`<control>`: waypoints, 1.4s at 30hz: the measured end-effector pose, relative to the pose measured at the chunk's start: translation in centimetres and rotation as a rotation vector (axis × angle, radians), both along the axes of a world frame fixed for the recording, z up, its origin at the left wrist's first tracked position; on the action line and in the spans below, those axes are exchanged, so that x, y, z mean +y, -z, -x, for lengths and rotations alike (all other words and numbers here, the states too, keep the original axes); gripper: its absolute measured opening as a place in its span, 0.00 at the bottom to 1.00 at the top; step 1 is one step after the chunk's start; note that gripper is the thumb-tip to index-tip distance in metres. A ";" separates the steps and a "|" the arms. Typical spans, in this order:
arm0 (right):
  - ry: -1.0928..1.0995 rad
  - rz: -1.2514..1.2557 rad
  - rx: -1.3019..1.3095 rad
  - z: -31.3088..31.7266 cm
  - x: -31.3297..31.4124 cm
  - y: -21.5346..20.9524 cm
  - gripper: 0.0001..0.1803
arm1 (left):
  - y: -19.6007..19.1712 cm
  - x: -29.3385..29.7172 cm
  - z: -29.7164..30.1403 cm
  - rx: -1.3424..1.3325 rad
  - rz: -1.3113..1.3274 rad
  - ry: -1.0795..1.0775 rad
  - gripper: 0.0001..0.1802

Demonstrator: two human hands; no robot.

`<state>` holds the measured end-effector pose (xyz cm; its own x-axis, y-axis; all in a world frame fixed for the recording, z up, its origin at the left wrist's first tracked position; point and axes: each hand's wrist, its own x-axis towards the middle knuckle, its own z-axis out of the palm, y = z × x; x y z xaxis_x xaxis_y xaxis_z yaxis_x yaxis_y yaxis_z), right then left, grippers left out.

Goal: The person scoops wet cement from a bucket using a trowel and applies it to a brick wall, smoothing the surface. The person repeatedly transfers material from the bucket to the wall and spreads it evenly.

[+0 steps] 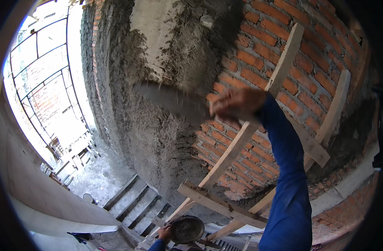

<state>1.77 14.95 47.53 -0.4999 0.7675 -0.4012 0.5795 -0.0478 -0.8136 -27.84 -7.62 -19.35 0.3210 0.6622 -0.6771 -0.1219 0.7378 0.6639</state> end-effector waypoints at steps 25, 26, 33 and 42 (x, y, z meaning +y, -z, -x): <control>-0.388 -0.262 -0.787 4.0 -29.0 32.7 0.12 | 2.3 0.2 0.8 0.234 -0.128 0.206 0.15; -0.346 -0.158 -0.815 4.6 -30.7 37.8 0.12 | 2.6 0.2 0.8 0.182 -0.100 0.176 0.15; 0.286 -0.409 -1.084 4.8 -36.9 64.1 0.10 | 4.2 0.0 0.6 0.102 -0.035 0.142 0.16; 0.302 0.255 -0.801 7.4 -33.8 68.0 0.19 | 3.6 -0.1 0.8 0.173 -0.078 0.149 0.16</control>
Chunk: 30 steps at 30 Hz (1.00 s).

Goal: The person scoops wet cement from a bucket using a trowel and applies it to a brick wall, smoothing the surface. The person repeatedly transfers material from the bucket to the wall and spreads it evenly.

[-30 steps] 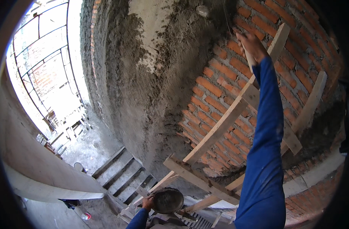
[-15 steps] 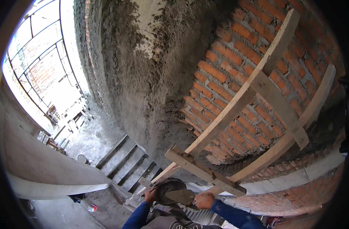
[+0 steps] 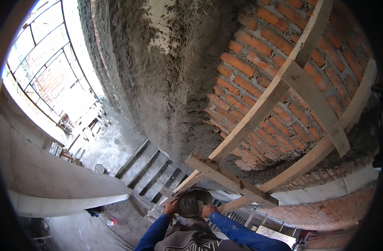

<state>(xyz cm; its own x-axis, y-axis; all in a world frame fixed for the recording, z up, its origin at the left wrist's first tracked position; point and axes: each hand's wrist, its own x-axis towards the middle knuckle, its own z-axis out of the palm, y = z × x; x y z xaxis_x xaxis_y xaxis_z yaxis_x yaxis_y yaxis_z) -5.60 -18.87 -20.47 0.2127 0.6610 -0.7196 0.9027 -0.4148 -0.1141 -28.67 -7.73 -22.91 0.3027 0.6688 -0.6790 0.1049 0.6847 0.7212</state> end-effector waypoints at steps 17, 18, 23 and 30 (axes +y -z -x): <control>0.232 -0.298 0.144 -3.4 -6.0 -2.6 0.25 | -2.7 0.5 0.0 0.004 0.092 0.014 0.16; 0.218 -0.320 0.153 -3.4 -5.8 -3.3 0.24 | -2.7 0.6 0.0 0.011 0.087 0.016 0.16; 0.099 -0.158 0.145 -4.3 -4.4 -11.2 0.24 | -2.6 0.4 -0.3 0.002 0.080 -0.030 0.16; -0.062 -0.275 0.226 -5.2 0.9 -30.6 0.23 | -1.3 0.1 -0.2 -0.043 0.097 -0.098 0.15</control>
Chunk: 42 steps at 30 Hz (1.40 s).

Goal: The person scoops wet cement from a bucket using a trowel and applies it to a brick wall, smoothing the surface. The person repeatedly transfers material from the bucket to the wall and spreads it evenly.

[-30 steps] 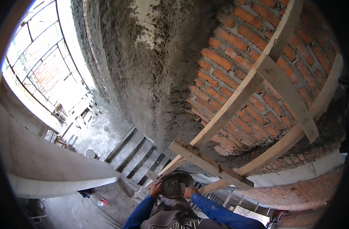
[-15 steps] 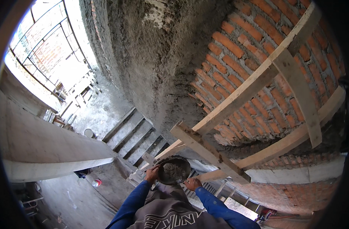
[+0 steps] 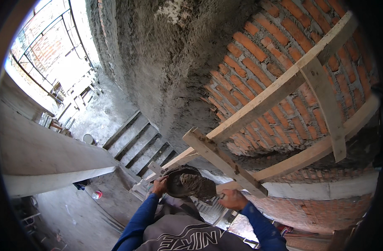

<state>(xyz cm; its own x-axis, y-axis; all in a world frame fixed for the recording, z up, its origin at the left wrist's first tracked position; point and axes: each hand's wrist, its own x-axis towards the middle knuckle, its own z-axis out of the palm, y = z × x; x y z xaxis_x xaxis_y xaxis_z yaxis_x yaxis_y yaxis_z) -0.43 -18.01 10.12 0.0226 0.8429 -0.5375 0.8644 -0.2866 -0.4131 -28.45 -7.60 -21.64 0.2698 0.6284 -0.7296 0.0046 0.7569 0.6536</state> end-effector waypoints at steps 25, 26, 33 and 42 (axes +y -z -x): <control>0.052 0.448 0.338 -5.0 45.0 -10.3 0.19 | 0.7 -1.1 0.0 0.067 -0.204 0.013 0.14; 0.128 0.297 0.108 -5.8 47.7 -9.2 0.22 | 1.0 -1.1 -0.1 0.050 -0.147 0.001 0.14; 0.243 -0.675 -0.113 -6.4 43.8 -16.8 0.29 | 1.7 -0.7 -0.4 0.079 -0.222 0.020 0.15; -0.719 -0.140 -0.370 -0.9 12.5 -11.1 0.10 | 0.6 -0.1 0.2 -0.014 -0.019 0.032 0.16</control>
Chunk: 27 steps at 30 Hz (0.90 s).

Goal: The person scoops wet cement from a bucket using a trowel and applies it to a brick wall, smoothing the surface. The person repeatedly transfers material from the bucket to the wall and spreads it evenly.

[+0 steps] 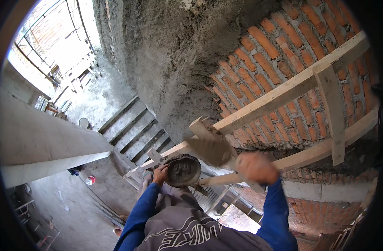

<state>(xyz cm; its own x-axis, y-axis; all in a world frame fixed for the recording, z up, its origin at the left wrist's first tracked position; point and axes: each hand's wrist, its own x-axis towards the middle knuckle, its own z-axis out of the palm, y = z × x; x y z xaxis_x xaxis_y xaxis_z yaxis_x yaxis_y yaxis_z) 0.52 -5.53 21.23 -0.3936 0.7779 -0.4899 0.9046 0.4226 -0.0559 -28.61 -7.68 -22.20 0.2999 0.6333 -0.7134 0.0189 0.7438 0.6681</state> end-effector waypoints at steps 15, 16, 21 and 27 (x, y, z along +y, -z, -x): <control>0.605 0.123 -0.131 6.3 -12.2 42.4 0.14 | -0.6 0.0 0.4 0.008 0.015 0.047 0.17; 0.597 0.168 -0.087 6.2 -12.3 42.5 0.15 | -0.5 0.0 0.4 -0.015 0.010 0.040 0.17; 0.868 0.259 0.183 4.1 -14.4 41.0 0.24 | -0.1 -0.2 0.0 -0.003 -0.081 -0.010 0.17; 0.994 0.189 0.262 2.5 -17.8 35.8 0.27 | -0.9 0.0 0.4 0.028 0.006 0.050 0.17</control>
<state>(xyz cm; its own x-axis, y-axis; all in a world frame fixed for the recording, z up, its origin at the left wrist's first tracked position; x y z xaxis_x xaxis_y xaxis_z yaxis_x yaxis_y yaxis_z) -2.02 -23.36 -14.56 0.2706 0.7290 -0.6288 0.7899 -0.5414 -0.2878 -29.00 -7.73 -21.26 0.3105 0.6137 -0.7259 0.0746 0.7456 0.6622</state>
